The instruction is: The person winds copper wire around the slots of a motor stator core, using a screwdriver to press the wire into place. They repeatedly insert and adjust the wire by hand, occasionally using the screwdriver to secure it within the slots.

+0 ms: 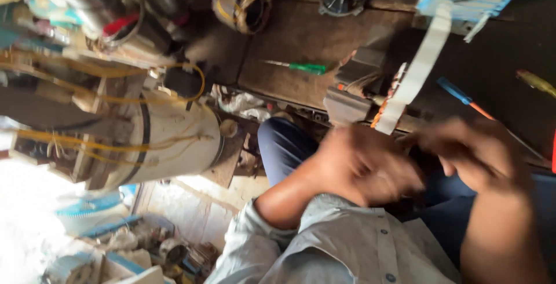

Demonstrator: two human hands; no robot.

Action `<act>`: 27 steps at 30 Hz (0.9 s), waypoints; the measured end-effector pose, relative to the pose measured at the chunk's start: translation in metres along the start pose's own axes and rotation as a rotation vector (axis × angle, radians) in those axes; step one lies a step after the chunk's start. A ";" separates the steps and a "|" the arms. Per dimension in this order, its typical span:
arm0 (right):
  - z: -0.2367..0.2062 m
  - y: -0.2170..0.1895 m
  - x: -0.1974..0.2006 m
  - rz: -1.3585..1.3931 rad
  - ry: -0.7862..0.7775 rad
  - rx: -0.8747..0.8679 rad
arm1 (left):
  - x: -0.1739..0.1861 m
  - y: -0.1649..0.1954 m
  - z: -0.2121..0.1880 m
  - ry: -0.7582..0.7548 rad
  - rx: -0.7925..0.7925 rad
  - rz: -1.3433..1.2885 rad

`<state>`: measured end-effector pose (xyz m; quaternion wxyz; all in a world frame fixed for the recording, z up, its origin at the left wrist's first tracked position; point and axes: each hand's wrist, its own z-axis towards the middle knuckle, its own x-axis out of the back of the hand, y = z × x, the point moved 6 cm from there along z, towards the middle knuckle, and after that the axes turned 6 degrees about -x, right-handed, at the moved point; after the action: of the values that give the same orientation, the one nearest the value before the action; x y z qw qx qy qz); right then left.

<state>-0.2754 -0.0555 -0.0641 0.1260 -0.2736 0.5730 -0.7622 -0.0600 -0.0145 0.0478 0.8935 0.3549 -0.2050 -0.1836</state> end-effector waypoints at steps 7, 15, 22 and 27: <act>0.008 -0.023 0.010 -0.221 0.205 0.035 | 0.037 -0.070 -0.033 0.326 0.452 0.590; -0.018 -0.043 0.007 0.090 -0.003 0.231 | -0.023 -0.012 -0.011 -0.033 -0.059 0.076; 0.005 -0.006 0.003 -0.162 0.250 -0.080 | 0.035 -0.066 -0.028 0.329 0.515 0.587; -0.044 -0.069 0.012 -0.114 0.161 0.336 | 0.002 -0.030 -0.018 0.082 0.165 0.493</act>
<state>-0.3013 -0.0046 -0.0039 0.0803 -0.2190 0.4295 -0.8724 -0.0548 -0.0258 0.0152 0.8868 0.3732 -0.2631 0.0719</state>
